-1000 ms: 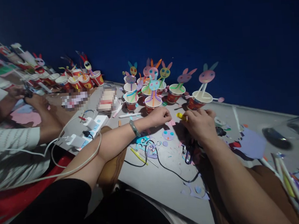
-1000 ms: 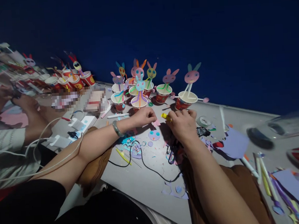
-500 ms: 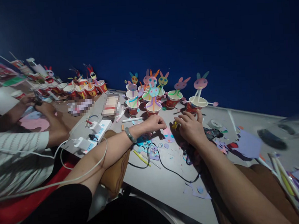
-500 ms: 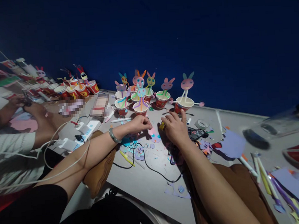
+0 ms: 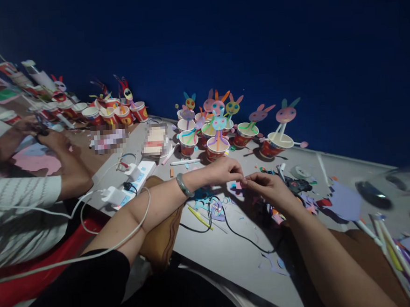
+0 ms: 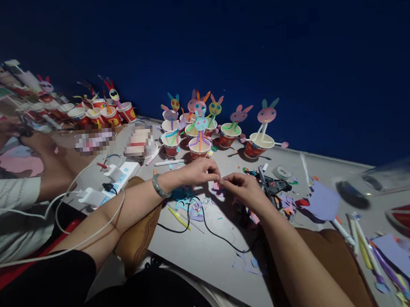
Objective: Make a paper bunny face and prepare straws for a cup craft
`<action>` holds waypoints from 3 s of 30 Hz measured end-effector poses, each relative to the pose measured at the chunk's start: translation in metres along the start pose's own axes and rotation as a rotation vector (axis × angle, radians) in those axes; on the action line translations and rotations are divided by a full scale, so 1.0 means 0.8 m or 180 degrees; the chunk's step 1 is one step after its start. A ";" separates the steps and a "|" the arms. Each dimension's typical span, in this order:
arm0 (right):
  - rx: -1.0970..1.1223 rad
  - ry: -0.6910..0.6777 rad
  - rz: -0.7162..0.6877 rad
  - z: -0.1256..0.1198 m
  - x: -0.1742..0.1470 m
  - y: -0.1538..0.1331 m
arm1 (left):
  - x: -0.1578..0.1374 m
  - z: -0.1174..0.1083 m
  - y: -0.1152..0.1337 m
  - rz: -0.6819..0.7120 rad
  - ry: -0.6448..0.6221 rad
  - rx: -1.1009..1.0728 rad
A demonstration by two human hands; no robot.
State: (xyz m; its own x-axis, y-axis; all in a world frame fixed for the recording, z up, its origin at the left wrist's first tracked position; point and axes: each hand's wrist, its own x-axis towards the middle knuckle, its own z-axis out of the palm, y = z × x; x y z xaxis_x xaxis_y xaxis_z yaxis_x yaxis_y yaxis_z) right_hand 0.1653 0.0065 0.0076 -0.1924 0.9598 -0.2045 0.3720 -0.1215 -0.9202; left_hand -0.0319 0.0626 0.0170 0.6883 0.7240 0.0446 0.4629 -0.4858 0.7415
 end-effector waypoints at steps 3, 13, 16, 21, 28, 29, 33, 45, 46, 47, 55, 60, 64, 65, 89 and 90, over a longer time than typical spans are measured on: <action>0.0127 -0.0052 0.0028 0.003 -0.001 -0.003 | 0.000 0.002 0.001 0.0010 0.0031 0.0069; 0.0450 0.0034 0.0173 -0.002 0.004 0.009 | 0.003 0.005 -0.003 -0.0053 0.0182 0.0045; 0.0432 0.0079 0.0206 -0.003 0.004 0.009 | 0.003 0.005 -0.001 -0.0135 0.0146 -0.0052; 0.0469 0.0127 0.0195 -0.004 0.005 0.010 | 0.000 0.002 0.005 -0.0386 0.0046 -0.0395; 0.0619 0.0035 0.0233 -0.002 0.006 0.015 | -0.001 -0.001 0.008 -0.0499 0.0141 -0.0629; 0.0611 -0.0011 0.0239 -0.001 0.006 0.015 | -0.001 0.000 0.008 -0.0482 0.0147 -0.0633; 0.0568 -0.0177 0.0282 0.000 0.007 0.016 | 0.000 0.003 0.008 -0.0411 0.0121 -0.0511; 0.0501 -0.0532 0.0356 -0.005 0.006 0.015 | -0.002 0.005 0.007 -0.0275 -0.0084 -0.0224; 0.0508 -0.0547 0.0351 -0.005 0.006 0.014 | -0.002 0.004 0.007 -0.0268 -0.0094 -0.0216; 0.0513 -0.0533 0.0340 -0.006 0.005 0.013 | -0.002 0.005 0.007 -0.0263 -0.0114 -0.0223; 0.0469 -0.0476 0.0300 -0.007 0.003 0.006 | -0.003 0.007 0.006 -0.0280 -0.0235 -0.0310; 0.0544 -0.0202 0.0178 -0.014 0.003 0.010 | -0.004 0.002 0.011 -0.0449 -0.0127 -0.0457; 0.0701 -0.0077 0.0140 -0.017 0.005 0.012 | -0.005 -0.002 0.014 -0.0535 -0.0129 -0.0498; 0.0697 -0.0094 0.0136 -0.017 0.004 0.011 | -0.005 -0.002 0.015 -0.0545 -0.0127 -0.0497; 0.0358 -0.0232 0.0224 -0.005 0.004 0.005 | -0.007 0.002 0.017 -0.0313 0.0047 -0.0441; 0.0366 -0.0252 0.0242 -0.005 0.004 0.006 | -0.007 0.003 0.017 -0.0312 0.0058 -0.0412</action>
State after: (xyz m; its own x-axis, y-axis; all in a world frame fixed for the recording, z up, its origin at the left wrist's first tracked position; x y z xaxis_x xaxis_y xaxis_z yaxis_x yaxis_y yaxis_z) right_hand 0.1699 0.0101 0.0038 -0.2405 0.9242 -0.2967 0.2826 -0.2257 -0.9323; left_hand -0.0282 0.0513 0.0252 0.6326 0.7742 -0.0211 0.4508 -0.3460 0.8228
